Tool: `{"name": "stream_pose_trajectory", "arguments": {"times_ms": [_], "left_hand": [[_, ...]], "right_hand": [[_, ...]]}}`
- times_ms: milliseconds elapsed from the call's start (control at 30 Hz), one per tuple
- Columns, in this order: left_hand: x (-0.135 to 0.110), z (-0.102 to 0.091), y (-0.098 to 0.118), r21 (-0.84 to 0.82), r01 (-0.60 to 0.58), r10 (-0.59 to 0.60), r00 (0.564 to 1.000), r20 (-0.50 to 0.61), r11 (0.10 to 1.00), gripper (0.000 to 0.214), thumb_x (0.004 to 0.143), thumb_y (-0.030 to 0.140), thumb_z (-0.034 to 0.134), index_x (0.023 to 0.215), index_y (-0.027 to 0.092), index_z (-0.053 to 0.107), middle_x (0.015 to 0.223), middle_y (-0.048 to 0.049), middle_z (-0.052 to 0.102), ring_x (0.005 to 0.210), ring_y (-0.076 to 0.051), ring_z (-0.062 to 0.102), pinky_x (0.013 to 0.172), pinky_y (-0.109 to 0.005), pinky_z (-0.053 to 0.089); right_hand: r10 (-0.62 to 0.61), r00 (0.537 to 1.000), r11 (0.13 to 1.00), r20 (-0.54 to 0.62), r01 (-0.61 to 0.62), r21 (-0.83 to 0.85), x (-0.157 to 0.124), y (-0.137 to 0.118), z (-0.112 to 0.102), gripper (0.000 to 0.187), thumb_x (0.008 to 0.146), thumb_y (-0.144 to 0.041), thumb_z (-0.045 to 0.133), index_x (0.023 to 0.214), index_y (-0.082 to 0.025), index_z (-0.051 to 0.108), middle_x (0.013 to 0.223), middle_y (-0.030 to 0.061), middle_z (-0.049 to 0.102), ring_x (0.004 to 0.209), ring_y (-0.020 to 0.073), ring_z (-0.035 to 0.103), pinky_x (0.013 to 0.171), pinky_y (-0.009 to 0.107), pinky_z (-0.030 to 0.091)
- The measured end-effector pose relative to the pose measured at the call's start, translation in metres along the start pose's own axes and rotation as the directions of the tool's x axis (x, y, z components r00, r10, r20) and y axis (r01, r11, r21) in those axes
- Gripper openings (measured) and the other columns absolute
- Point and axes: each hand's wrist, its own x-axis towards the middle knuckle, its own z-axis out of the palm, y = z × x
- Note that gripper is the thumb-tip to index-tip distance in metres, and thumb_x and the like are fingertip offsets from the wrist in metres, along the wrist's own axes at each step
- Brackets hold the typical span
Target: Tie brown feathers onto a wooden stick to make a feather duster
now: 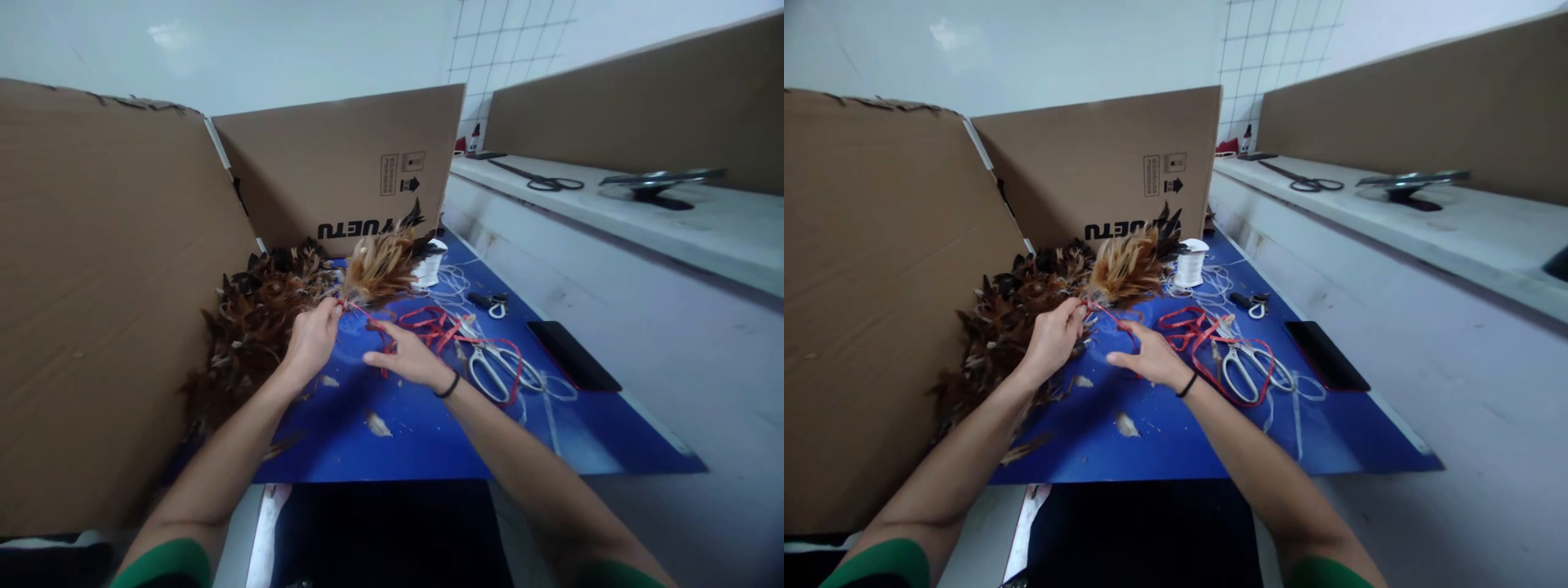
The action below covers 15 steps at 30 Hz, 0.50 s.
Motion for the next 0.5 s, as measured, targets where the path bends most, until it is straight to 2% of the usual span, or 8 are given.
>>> {"name": "stream_pose_trajectory", "arguments": {"times_ms": [33,100,167,233,300,400,500], "left_hand": [[0.000,0.004,0.002,0.003,-0.006,0.006,1.000,0.004,1.000,0.029,0.091,0.032,0.032,0.089,0.019,0.059,0.059,0.0000,0.055,0.054,-0.012,0.051,0.058,-0.021,0.034],[-0.002,0.010,0.005,0.029,-0.019,0.019,1.000,0.000,0.999,0.030,0.092,0.031,0.032,0.090,0.018,0.059,0.061,-0.0012,0.056,0.056,-0.013,0.052,0.058,-0.022,0.034],[-0.003,0.014,0.004,0.068,-0.025,0.026,1.000,-0.018,0.997,0.030,0.092,0.031,0.032,0.093,0.018,0.059,0.064,-0.0027,0.058,0.058,-0.014,0.053,0.058,-0.023,0.033],[-0.004,0.017,0.002,0.085,-0.026,0.028,0.999,-0.029,0.996,0.031,0.092,0.031,0.032,0.096,0.017,0.059,0.065,-0.0035,0.058,0.059,-0.014,0.053,0.058,-0.023,0.033],[-0.004,0.019,-0.001,0.058,-0.010,0.012,1.000,-0.028,0.998,0.031,0.092,0.031,0.032,0.095,0.017,0.059,0.064,-0.0029,0.058,0.057,-0.014,0.053,0.058,-0.023,0.033],[-0.003,0.021,-0.004,-0.052,0.033,-0.035,0.999,-0.030,0.998,0.028,0.091,0.032,0.035,0.088,0.018,0.059,0.059,-0.0006,0.056,0.053,-0.013,0.051,0.058,-0.023,0.034],[-0.001,0.024,-0.004,-0.247,0.082,-0.087,0.996,-0.010,0.966,0.025,0.089,0.032,0.040,0.077,0.018,0.056,0.053,0.0014,0.053,0.048,-0.010,0.047,0.054,-0.022,0.034]], "right_hand": [[0.015,1.000,0.987,-0.019,-0.012,0.162,0.005,-0.006,0.006,0.053,0.067,-0.040,0.071,0.112,-0.018,0.056,0.111,0.0090,0.062,0.101,0.0204,0.058,0.089,0.035,0.043],[0.117,0.993,0.879,-0.021,-0.094,0.467,0.010,-0.016,0.017,0.048,0.066,-0.043,0.071,0.104,-0.016,0.057,0.088,0.0042,0.064,0.078,0.0156,0.061,0.073,0.031,0.047],[0.232,0.973,0.754,0.004,-0.182,0.631,0.008,-0.024,0.025,0.043,0.066,-0.045,0.070,0.095,-0.015,0.057,0.066,-0.0030,0.055,0.054,0.0085,0.051,0.053,0.023,0.042],[0.299,0.954,0.726,-0.040,-0.200,0.658,0.003,-0.029,0.028,0.039,0.067,-0.046,0.069,0.087,-0.015,0.059,0.057,-0.0068,0.043,0.044,0.0042,0.035,0.043,0.019,0.030],[0.310,0.940,0.762,-0.140,-0.158,0.628,-0.004,-0.030,0.029,0.036,0.071,-0.049,0.064,0.083,-0.015,0.061,0.054,-0.0072,0.036,0.044,0.0037,0.027,0.040,0.019,0.022],[0.301,0.928,0.801,-0.221,-0.120,0.586,-0.011,-0.025,0.030,0.038,0.080,-0.052,0.053,0.083,-0.015,0.063,0.050,-0.0071,0.030,0.043,0.0050,0.024,0.040,0.021,0.019],[0.306,0.933,0.804,-0.191,-0.145,0.576,-0.014,-0.016,0.031,0.037,0.080,-0.050,0.052,0.085,-0.015,0.064,0.047,-0.0079,0.027,0.041,0.0052,0.022,0.040,0.021,0.016]]}}
